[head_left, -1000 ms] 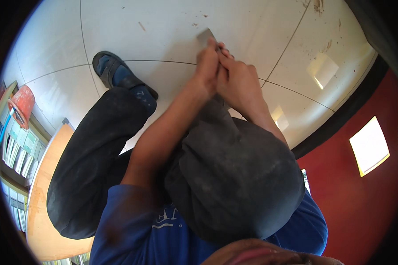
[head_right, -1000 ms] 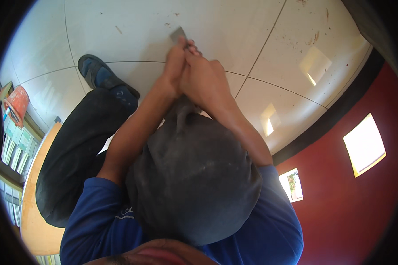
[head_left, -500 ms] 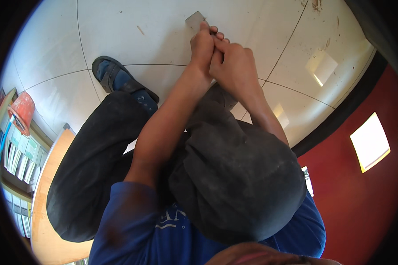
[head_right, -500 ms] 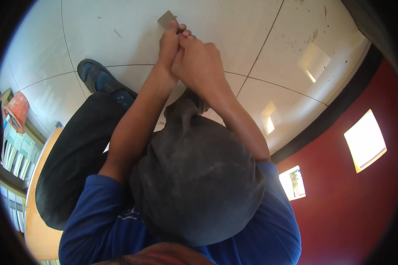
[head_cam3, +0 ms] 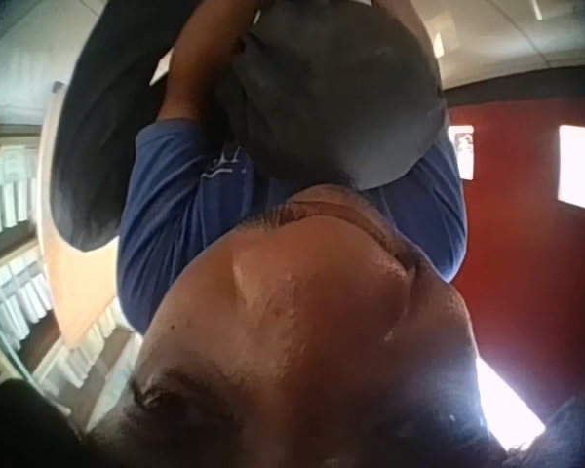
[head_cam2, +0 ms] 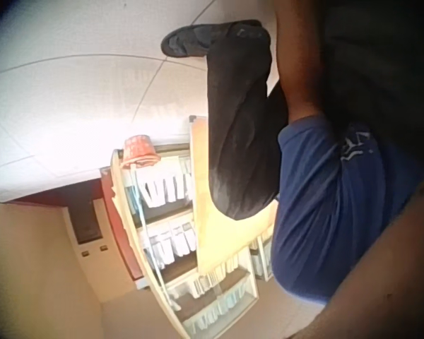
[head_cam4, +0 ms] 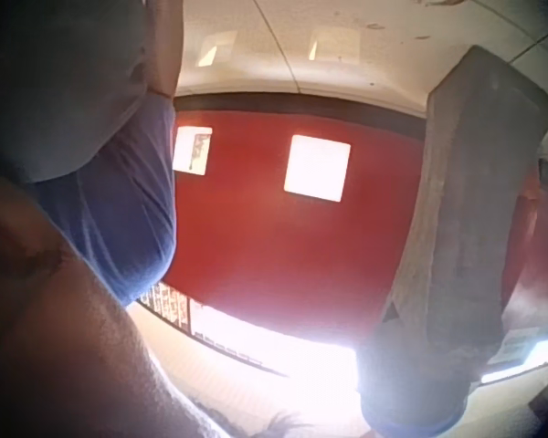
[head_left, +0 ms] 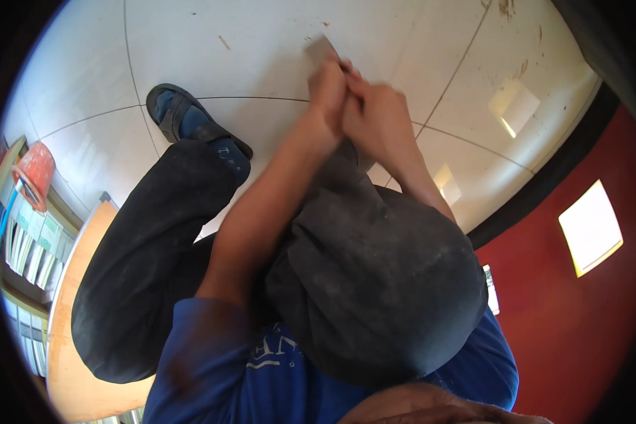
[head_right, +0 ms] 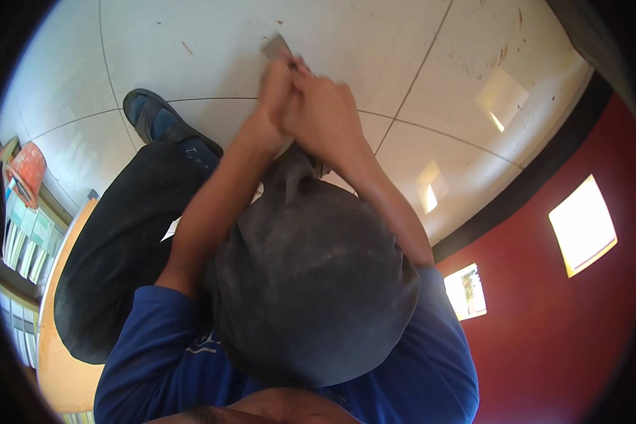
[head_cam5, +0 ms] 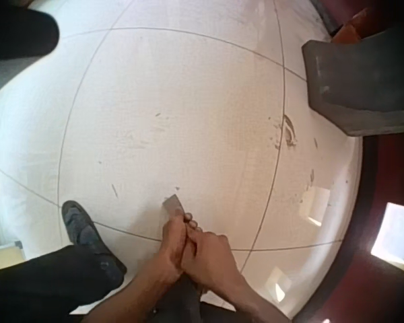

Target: Scraping stains and adhesive residue from a tiled corridor floor using a hand scraper.

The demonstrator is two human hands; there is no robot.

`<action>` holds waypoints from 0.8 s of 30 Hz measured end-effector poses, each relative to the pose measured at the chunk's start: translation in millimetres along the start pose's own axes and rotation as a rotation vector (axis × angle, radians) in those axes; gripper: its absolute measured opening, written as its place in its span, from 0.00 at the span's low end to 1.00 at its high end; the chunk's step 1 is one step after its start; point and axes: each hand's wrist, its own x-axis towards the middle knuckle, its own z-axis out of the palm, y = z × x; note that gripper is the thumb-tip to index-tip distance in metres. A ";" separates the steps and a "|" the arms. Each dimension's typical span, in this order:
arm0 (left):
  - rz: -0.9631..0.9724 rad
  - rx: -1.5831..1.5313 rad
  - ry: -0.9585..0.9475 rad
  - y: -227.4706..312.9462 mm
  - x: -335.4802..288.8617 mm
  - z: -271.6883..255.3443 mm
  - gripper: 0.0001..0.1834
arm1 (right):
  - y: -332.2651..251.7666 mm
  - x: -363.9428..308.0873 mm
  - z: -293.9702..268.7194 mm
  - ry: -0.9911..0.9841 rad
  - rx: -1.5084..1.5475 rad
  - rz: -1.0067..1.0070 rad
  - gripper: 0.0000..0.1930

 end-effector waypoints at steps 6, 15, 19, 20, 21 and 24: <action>0.001 -0.004 -0.154 3.8 5.2 -16.9 0.17 | 7.5 -15.5 14.0 0.048 -0.043 -0.064 0.13; 0.008 -0.014 -0.101 1.7 -5.7 -10.2 0.18 | 11.0 -16.7 7.0 -0.053 0.096 0.007 0.14; 0.040 0.077 -0.070 18.3 -5.0 -8.8 0.14 | -2.7 3.4 11.1 -0.011 -0.052 -0.047 0.14; 0.131 0.002 -0.111 28.8 -0.9 -12.7 0.13 | -8.3 3.5 15.8 -0.012 -0.050 -0.052 0.14; 0.137 0.001 -0.108 29.1 2.0 -17.3 0.13 | -13.8 2.2 19.9 -0.039 -0.028 -0.035 0.14; 0.004 0.015 -0.081 12.0 -0.2 -22.9 0.17 | -8.1 -9.7 14.4 -0.092 -0.021 0.002 0.14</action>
